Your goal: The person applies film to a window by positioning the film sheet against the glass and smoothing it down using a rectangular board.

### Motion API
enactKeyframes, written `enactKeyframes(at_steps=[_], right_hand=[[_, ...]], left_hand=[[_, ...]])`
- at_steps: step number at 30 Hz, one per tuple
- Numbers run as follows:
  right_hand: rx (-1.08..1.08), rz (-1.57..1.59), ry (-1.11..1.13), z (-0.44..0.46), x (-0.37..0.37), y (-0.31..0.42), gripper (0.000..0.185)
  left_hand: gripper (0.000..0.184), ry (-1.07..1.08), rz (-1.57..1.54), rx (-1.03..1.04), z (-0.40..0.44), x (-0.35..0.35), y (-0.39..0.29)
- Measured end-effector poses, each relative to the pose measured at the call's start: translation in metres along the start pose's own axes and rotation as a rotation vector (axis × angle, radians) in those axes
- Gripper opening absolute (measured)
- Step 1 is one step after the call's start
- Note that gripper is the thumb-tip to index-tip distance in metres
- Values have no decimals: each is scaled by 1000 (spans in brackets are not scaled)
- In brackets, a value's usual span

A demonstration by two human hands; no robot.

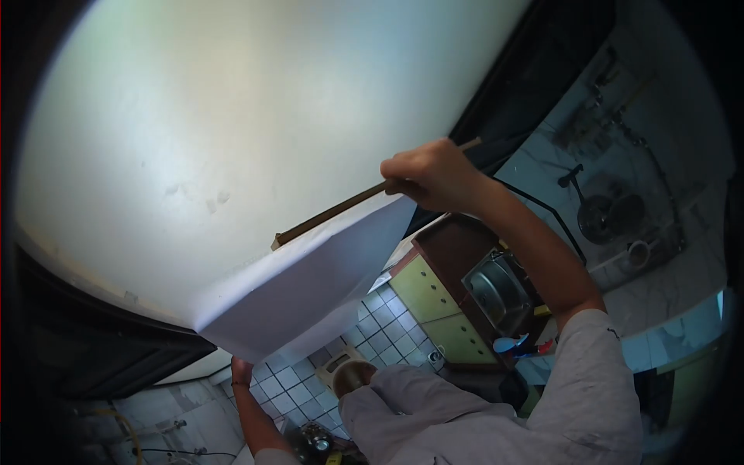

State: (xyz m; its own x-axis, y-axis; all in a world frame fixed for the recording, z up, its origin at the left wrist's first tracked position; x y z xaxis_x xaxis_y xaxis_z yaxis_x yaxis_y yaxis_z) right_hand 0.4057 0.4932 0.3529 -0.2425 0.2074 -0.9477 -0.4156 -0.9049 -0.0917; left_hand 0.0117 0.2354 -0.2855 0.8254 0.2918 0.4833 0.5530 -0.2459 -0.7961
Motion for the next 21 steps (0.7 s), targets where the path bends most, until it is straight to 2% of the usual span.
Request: enactKeyframes(at_steps=[2, 4, 6, 7, 10, 13, 15, 19, 21], right_hand=[[6, -5, -71, 0, -49, -12, 19], [7, -7, -131, -2, -77, -27, 21], [-1, -6, -139, 0, -91, -35, 22], [41, -36, -41, 1, -90, -36, 13], [19, -18, -100, -3, -73, -41, 19], [15, 3, -120, -16, -47, -50, 13], [8, 29, -144, -25, -23, -53, 14], [14, -14, -5, -34, 27, -52, 12], [-2, 29, 18, -42, 17, -54, 14]], left_hand=[[37, 3, -31, 16, -7, -31, 4], [32, -308, 65, -34, -31, -20, -6], [31, -511, 259, -46, -70, 0, -14], [31, -485, 326, -67, -86, 13, -16], [31, -380, 492, -120, -132, 78, -21], [32, -307, 575, -156, -164, 136, -37], [32, -287, 588, -156, -174, 156, -40], [35, -227, 621, -183, -181, 198, -58], [34, -181, 645, -173, -176, 231, -80]])
Point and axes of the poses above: each hand's wrist, its own z-axis towards the middle knuckle, its own x-axis out of the palm, y = z × x, the point moved 5 cm from there along z, towards the middle knuckle, and after that the axes turned 2 degrees about y, right-handed, at the moved point
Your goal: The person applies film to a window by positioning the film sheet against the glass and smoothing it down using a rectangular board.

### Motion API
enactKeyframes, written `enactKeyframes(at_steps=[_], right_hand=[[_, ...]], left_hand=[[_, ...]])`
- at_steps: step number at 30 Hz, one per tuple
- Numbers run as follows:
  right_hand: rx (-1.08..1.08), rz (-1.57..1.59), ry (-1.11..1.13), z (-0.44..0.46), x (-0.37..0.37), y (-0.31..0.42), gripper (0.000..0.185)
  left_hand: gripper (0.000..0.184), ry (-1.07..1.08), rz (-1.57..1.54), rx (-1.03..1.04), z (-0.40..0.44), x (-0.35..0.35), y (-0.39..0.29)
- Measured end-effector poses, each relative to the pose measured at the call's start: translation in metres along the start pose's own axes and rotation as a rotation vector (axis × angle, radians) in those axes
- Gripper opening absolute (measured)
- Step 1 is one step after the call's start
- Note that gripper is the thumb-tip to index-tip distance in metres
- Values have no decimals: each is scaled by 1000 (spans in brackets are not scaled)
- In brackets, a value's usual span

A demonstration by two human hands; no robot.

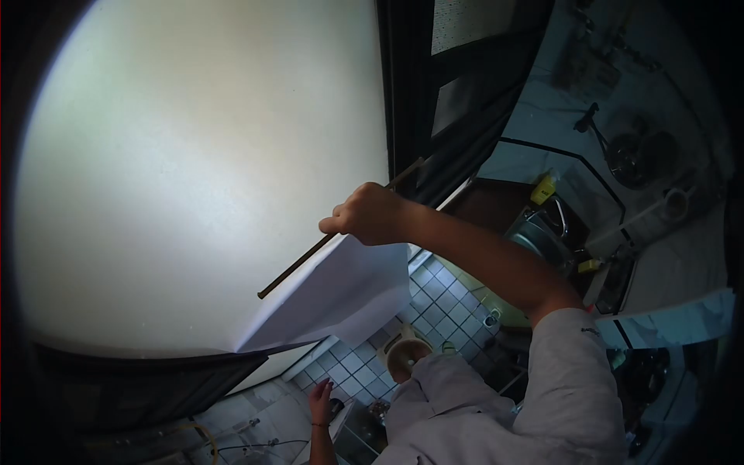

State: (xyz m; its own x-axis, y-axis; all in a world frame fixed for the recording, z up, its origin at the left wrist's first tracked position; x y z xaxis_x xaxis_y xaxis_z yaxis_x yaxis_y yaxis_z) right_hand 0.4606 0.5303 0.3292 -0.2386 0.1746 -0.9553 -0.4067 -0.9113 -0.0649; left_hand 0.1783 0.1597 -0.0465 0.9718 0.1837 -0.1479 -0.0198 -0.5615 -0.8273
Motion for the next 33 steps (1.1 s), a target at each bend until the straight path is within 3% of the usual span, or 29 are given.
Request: enactKeyframes(at_steps=[5, 7, 12, 21, 24, 27, 28, 33], right_hand=[[49, 118, -93, -29, -86, -13, 14], [35, 34, -222, -14, -108, -11, 7], [30, -63, -219, 20, -101, 8, 6], [59, 103, -218, 9, 15, 21, 14], [78, 100, -121, 9, 11, 27, 13], [66, 152, -315, 23, -44, 40, 14], [110, 143, -258, 29, -48, 42, 15], [71, 118, -252, 38, 13, 65, 12]], left_hand=[[28, 21, 177, 204, 1, -19, -38], [26, -26, 217, 305, 8, -17, -85], [24, -89, 155, 442, 24, -4, -156], [26, -112, 71, 364, -12, 18, -123], [26, -130, 40, 365, -25, 12, -116], [26, -177, -7, 350, -38, -3, -110], [26, -193, -38, 353, -41, -6, -108], [25, -230, -75, 353, -47, -5, -95]])
Point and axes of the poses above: each hand's wrist, its own z-axis towards the middle knuckle, its own x-axis out of the palm, y = z × x, the point moved 5 cm from there along z, towards the middle knuckle, and after that the axes turned 2 degrees about y, right-handed, at the moved point
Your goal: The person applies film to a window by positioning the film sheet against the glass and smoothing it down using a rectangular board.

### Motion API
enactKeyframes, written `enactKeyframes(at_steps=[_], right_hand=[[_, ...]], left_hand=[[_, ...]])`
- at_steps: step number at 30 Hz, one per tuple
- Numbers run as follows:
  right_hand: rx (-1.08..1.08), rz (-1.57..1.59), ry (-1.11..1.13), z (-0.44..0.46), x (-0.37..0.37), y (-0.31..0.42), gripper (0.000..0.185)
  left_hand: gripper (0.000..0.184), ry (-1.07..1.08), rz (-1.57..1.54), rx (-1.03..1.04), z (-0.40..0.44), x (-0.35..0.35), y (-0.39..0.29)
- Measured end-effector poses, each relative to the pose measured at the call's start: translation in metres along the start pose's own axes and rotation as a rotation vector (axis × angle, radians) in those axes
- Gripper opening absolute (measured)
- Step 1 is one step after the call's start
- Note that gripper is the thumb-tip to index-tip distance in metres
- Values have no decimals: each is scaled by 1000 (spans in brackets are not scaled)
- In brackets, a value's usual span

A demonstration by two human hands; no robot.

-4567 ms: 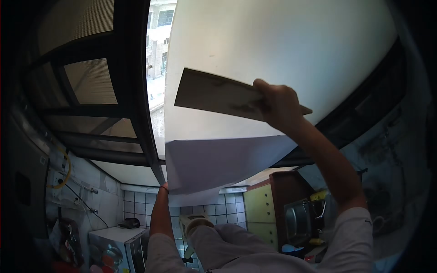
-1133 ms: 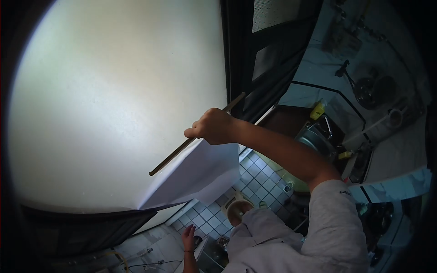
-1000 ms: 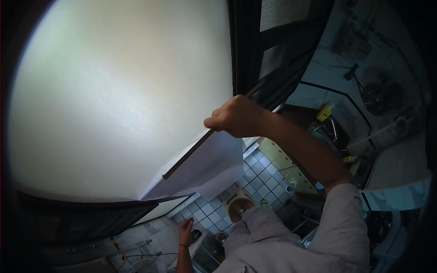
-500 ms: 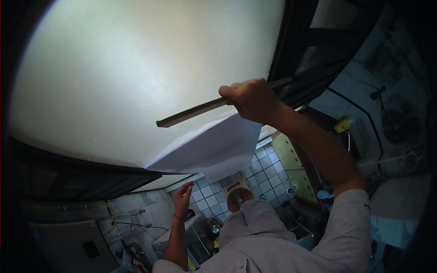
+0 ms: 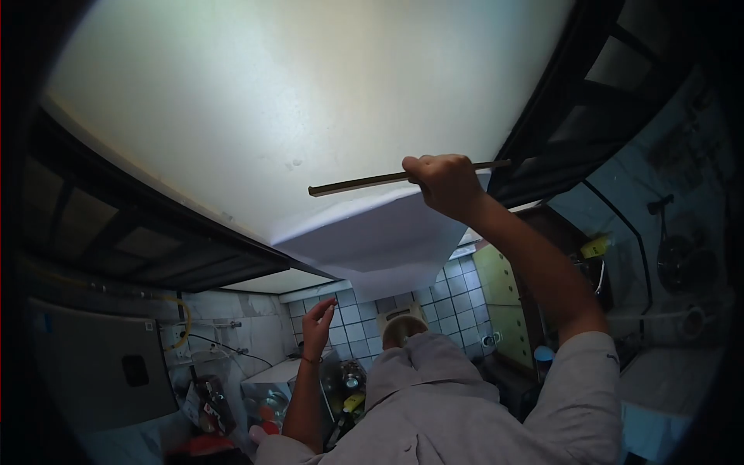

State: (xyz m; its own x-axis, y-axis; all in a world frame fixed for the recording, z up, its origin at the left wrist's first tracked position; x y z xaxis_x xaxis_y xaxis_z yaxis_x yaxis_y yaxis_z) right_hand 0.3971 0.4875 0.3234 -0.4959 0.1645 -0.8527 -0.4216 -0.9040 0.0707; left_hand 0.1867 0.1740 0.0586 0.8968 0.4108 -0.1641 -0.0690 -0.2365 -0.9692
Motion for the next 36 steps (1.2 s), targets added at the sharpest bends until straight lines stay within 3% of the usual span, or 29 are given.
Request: enactKeyframes(at_steps=[4, 6, 9, 12, 13, 16, 17, 18, 21, 24, 26, 27, 30, 31, 34, 36], right_hand=[[-23, 3, 23, -11, 35, 16, 10], [-64, -28, 77, -13, 29, 19, 10], [-147, -68, 93, -15, -5, 46, 8], [-194, 77, 138, -28, 1, 83, 5], [-192, 89, 137, -31, 2, 91, 6], [-183, 120, 143, -32, 1, 100, 9], [-169, 118, 152, -31, -6, 96, 11], [-153, 112, 155, -28, -15, 89, 14], [-26, 83, -215, -42, -90, 43, 19], [450, 73, -643, -114, -127, -21, 29], [853, 710, -581, -156, -66, -45, 31], [874, 850, -511, -154, -36, -41, 38], [727, 844, -527, -117, -7, -22, 74], [721, 894, -534, -97, -16, -21, 87], [702, 721, -628, -55, -20, -29, 104], [667, 814, -709, -36, -13, -31, 108]], left_hand=[[26, -6, 181, 54, -1, 10, -25], [32, -176, 299, 216, -4, 1, -67], [83, -354, 356, 484, 2, -8, -136], [91, -265, 320, 697, 10, 13, -212], [68, -323, 207, 808, 15, 15, -212], [34, -144, 153, 624, 49, -18, -158], [18, -239, -31, 513, 35, 0, -193], [17, -228, -62, 547, 35, 6, -212], [17, -270, -38, 600, 38, 16, -242], [15, -394, 101, 654, 55, 28, -266], [15, -390, 61, 774, 74, 43, -273], [21, -324, -245, 691, 86, 50, -269], [26, -335, -231, 685, 115, 76, -277], [27, -333, -89, 693, 115, 89, -293], [27, -253, -138, 757, 123, 114, -314], [28, -227, -116, 764, 131, 116, -317]])
Point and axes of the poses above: each hand's wrist, its own z-axis towards the middle knuckle, its own x-axis out of the palm, y = z × x, the point moved 5 cm from there along z, towards the middle knuckle, and after that the axes turned 2 degrees about y, right-handed, at the moved point
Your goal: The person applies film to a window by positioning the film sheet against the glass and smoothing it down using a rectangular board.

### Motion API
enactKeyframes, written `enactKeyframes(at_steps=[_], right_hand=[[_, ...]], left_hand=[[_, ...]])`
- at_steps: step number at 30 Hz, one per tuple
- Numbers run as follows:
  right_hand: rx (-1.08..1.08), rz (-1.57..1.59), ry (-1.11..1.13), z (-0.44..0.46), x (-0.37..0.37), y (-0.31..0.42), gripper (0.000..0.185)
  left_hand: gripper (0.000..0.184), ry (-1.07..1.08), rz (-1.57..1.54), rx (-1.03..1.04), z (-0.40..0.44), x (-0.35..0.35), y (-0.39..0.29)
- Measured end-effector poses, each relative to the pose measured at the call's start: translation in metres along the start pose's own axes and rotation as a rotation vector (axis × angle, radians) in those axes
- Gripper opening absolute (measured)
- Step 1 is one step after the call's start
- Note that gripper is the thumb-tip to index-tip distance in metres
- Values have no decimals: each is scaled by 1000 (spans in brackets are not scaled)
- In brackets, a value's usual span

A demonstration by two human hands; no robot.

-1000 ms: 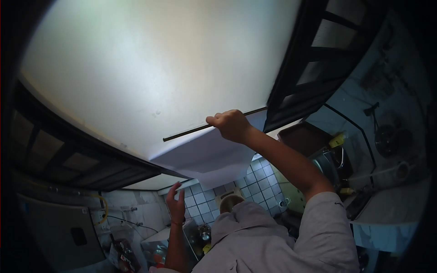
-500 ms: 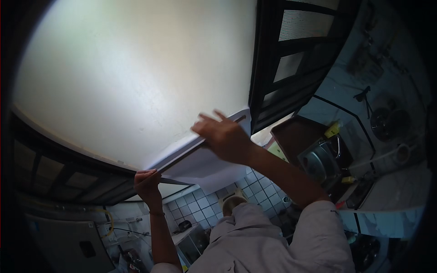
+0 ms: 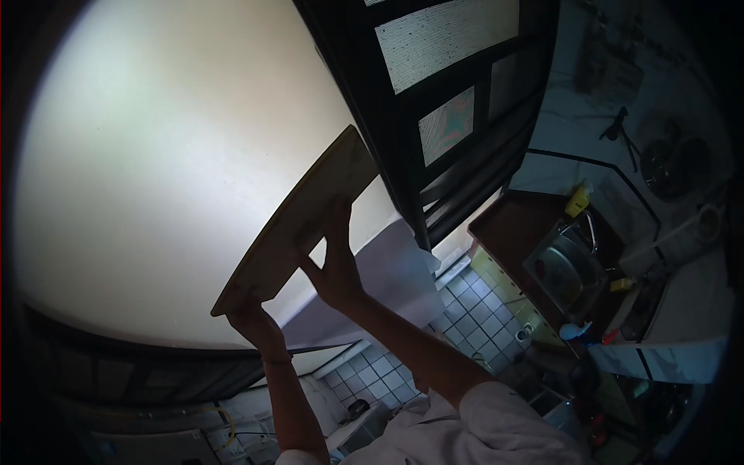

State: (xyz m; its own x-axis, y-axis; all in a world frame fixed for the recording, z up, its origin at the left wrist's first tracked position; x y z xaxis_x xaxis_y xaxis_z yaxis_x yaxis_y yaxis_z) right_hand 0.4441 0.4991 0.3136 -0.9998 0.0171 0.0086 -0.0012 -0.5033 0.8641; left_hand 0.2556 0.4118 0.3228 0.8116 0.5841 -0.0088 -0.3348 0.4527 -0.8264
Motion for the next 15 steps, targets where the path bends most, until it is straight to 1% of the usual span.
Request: enactKeyframes(at_steps=[1, 4, 8, 9, 12, 13, 15], right_hand=[[6, -20, -8, 3, 1, 6, 111], [23, -37, -22, 6, 6, 3, 113], [118, 32, -46, -8, 6, -39, 118], [100, -38, -45, -11, 7, -46, 120], [120, -55, -50, -15, 8, -51, 120], [113, -50, -62, -16, 8, -51, 120], [92, -45, -84, -17, 8, -53, 120]], left_hand=[[28, 19, 8, 5, 4, 1, 2], [27, -25, -53, -47, 9, 4, 9], [28, 52, -5, -107, 4, 16, 27], [27, 26, -9, -117, 2, 17, 33], [29, -9, -60, -177, -12, 15, 57], [31, 16, -63, -195, -16, 14, 62], [33, 31, -75, -157, -16, 8, 70]])
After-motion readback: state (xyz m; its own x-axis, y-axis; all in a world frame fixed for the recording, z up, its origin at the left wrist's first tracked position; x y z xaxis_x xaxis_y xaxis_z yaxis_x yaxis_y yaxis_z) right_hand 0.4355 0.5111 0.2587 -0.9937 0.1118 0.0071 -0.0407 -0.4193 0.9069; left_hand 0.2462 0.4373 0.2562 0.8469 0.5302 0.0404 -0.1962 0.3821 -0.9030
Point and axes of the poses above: each hand's wrist, its own z-axis towards the middle knuckle, its own x-axis out of the palm, y = z × x, the point moved 5 cm from there along z, towards the middle knuckle, and after that the axes turned 2 degrees about y, right-handed, at the moved point
